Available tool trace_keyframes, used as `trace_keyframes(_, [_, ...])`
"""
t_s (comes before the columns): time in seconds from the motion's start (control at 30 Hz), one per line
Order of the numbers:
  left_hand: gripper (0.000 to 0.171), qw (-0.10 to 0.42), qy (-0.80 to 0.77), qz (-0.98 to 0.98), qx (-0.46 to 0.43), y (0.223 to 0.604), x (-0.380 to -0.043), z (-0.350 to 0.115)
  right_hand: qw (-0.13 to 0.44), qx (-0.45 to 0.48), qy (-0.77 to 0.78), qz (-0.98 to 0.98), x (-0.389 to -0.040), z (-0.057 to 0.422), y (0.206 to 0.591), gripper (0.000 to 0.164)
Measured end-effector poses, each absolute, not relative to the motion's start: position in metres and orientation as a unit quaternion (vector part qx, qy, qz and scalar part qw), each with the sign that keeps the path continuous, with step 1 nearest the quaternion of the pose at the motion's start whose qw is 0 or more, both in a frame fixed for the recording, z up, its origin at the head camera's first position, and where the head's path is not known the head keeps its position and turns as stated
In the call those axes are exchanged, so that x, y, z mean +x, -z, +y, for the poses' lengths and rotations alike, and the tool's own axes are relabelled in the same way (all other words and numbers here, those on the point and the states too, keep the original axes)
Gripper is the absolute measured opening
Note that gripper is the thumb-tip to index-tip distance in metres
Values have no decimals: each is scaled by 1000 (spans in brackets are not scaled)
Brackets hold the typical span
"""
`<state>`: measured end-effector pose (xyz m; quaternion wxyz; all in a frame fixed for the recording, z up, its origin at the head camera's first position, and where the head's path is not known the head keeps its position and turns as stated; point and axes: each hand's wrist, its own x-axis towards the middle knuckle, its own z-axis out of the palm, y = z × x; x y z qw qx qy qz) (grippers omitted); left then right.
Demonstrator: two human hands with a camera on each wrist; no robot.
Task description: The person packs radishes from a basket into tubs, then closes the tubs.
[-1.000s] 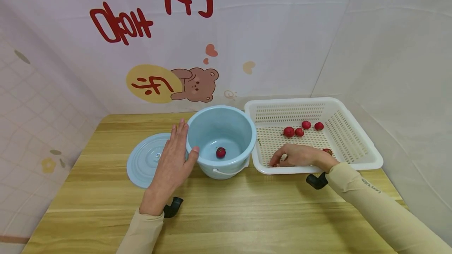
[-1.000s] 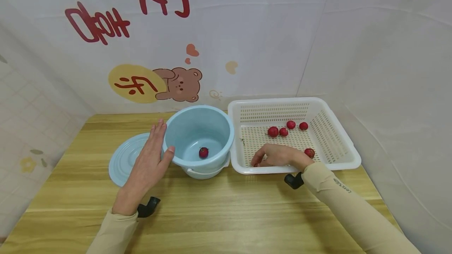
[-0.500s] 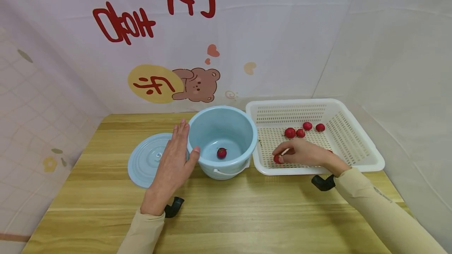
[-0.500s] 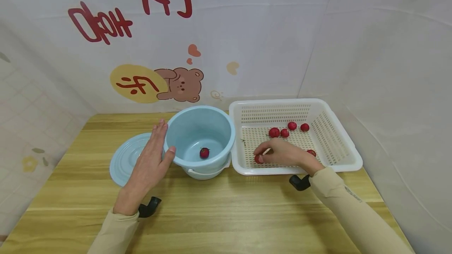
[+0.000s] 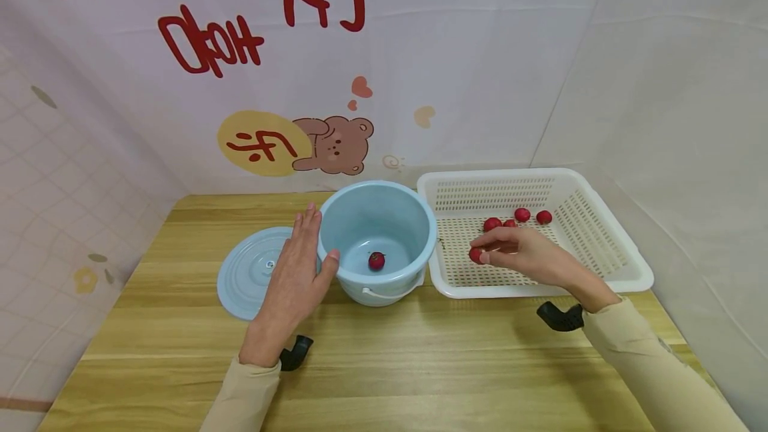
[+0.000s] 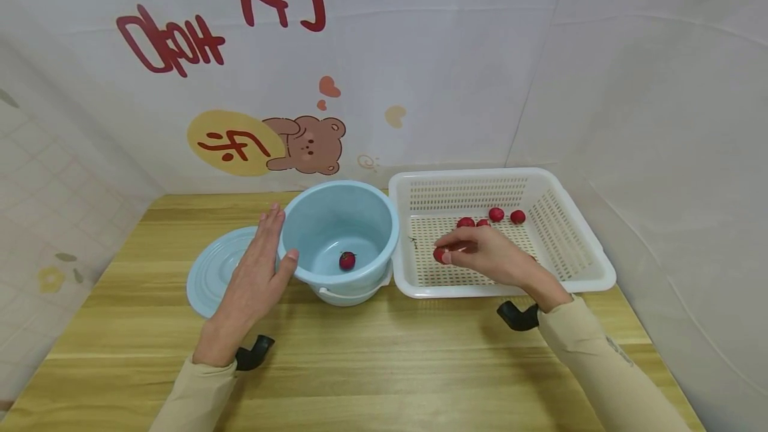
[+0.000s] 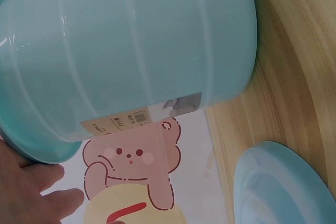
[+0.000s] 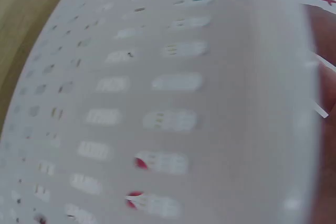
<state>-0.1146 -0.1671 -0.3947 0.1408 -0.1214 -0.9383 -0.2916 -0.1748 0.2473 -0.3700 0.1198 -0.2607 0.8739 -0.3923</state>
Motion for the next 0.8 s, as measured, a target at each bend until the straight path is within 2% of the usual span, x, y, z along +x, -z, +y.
trace_keyframes(0.8, [74,145,292,-938,-121,395,-115,-166,17,-250,466,849,-146,217,330,28])
